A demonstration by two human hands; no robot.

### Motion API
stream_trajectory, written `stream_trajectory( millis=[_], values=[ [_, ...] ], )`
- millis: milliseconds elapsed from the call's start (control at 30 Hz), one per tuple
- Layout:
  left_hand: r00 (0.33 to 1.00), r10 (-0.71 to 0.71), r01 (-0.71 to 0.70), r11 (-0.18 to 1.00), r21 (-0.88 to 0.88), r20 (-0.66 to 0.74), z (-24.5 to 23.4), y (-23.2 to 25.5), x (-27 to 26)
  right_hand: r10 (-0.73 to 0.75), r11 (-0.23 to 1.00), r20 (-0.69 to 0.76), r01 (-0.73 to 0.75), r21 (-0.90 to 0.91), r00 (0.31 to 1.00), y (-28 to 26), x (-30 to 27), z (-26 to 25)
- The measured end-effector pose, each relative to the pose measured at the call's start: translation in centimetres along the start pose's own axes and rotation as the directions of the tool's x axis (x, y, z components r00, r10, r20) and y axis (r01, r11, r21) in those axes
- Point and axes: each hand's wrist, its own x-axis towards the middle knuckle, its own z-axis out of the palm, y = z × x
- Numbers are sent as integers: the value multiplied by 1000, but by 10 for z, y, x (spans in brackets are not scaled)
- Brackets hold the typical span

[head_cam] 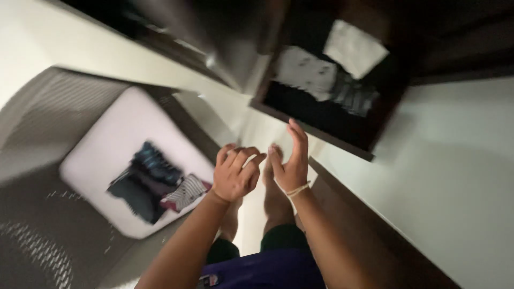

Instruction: Organizing pairs of socks from a chair into a dresser drawer.

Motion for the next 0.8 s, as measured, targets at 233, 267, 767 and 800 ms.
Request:
stream_trajectory(
  millis=[233, 267, 767, 800],
  values=[
    [953, -302, 300, 952, 56, 35, -59, -58, -113, -158, 987, 288, 151, 48, 944, -58, -32, 79],
    [913, -408, 405, 911, 78, 21, -65, -69, -133, -194, 980, 329, 167, 107, 924, -64, -36, 92],
    [36, -982, 846, 129, 517, 187, -78, -142, -321, -178, 984, 807, 117, 135, 563, -131, -69, 201],
    [-14, -973, 825, 120, 552, 231, -76, -144, -323, -171, 985, 819, 92, 144, 548, -136, -69, 205]
  ],
)
